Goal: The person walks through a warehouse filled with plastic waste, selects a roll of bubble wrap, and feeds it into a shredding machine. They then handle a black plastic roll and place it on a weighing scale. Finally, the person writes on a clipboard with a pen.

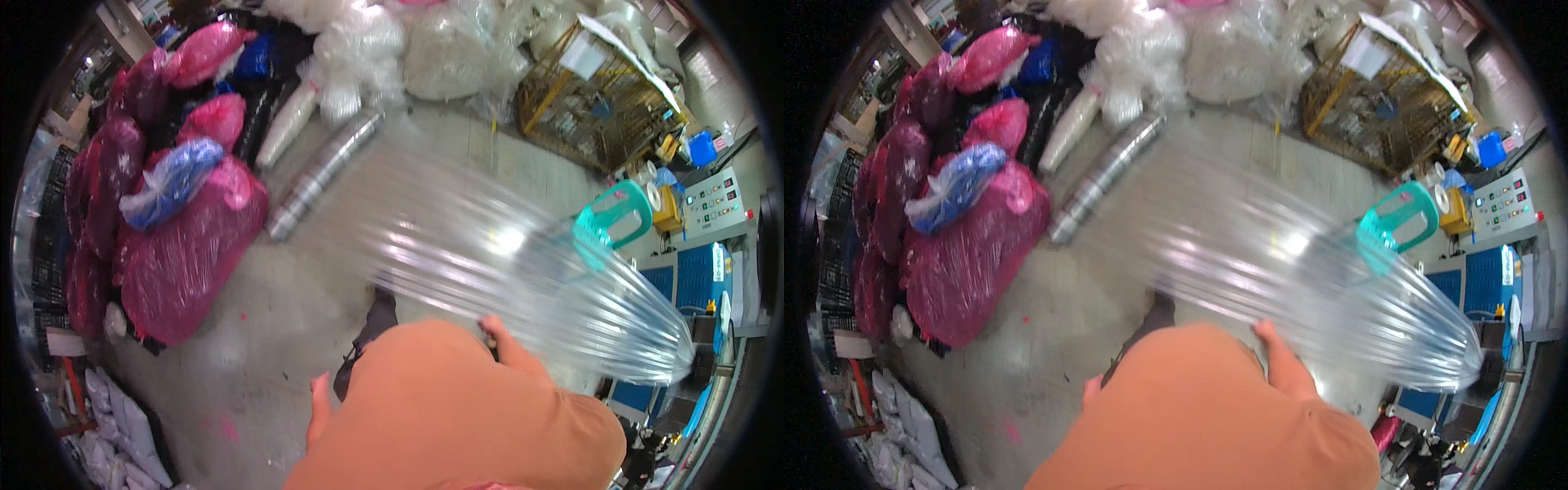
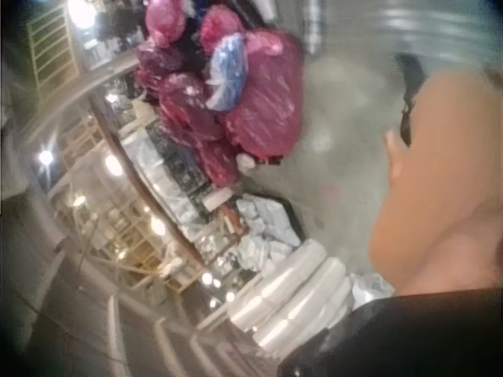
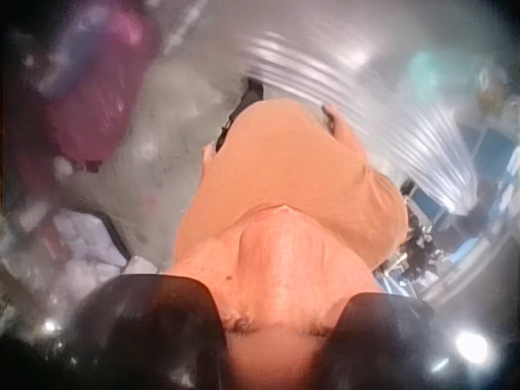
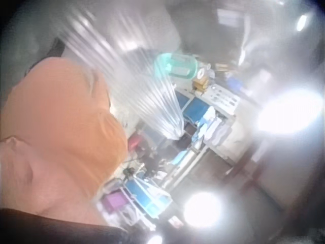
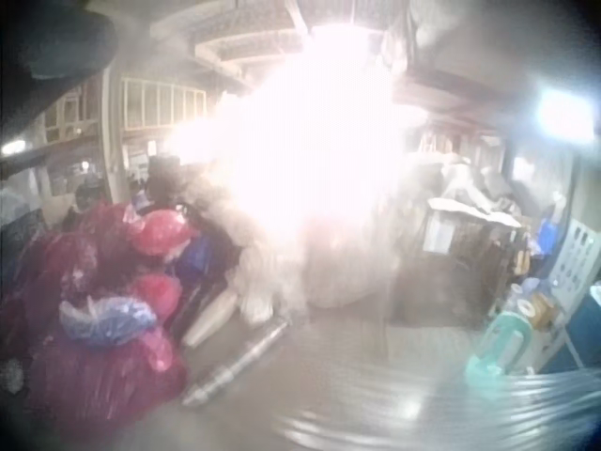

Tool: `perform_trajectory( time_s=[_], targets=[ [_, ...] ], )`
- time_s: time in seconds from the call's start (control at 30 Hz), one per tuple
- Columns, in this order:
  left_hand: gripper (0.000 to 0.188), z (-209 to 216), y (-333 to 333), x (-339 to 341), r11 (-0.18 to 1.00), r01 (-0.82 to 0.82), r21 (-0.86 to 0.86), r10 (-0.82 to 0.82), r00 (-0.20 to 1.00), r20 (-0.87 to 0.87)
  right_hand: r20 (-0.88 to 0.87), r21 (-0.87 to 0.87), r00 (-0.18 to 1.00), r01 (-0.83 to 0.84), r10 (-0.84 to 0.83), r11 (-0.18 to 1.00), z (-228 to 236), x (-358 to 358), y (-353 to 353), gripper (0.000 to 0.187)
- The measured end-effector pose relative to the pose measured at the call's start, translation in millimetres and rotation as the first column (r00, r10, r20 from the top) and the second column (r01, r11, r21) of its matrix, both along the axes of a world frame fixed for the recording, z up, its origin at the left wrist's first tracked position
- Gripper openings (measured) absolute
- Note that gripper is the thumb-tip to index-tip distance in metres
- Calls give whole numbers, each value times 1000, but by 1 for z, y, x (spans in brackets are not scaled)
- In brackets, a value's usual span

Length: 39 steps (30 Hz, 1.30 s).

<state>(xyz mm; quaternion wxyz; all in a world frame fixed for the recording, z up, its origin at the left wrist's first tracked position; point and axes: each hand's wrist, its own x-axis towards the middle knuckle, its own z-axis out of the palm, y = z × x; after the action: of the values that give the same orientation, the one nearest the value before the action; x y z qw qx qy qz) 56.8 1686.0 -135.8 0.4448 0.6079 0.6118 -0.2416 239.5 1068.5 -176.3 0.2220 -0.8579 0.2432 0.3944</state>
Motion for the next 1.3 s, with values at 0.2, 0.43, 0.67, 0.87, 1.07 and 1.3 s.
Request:
perform_trajectory(
  time_s=[0.2, 0.43, 0.67, 0.87, 1.07, 1.3],
  targets=[
    [70, -35, 69, 202, 995, 99, -2, -99, 995, 32, -233, 64, 893, 410, -386, 910, -23, 36, 8, 18],
    [82, 52, -15, 538, 753, 567, 335, -644, 740, 194, 142, 238, 658, 702, -740, 671, -25, 105, 18, 15],
    [86, 76, -178, 721, 591, 716, 371, -806, 544, 233, 124, 270, 767, 584, -629, 765, -45, 137, -13, 33],
    [92, 70, -260, 766, 403, 866, 296, -912, 406, 52, -115, 301, 64, 953, -991, 27, -30, 171, -81, 41],
    [94, 45, -294, 830, 442, 837, 323, -893, 446, 65, 143, 438, -84, 899, -986, -13, -31, 200, -195, 19],
    [70, 27, -350, 869, 452, 856, 249, -889, 456, 45, -7, 541, 42, 841, -999, 32, 23, 327, -232, 17]
  ],
)
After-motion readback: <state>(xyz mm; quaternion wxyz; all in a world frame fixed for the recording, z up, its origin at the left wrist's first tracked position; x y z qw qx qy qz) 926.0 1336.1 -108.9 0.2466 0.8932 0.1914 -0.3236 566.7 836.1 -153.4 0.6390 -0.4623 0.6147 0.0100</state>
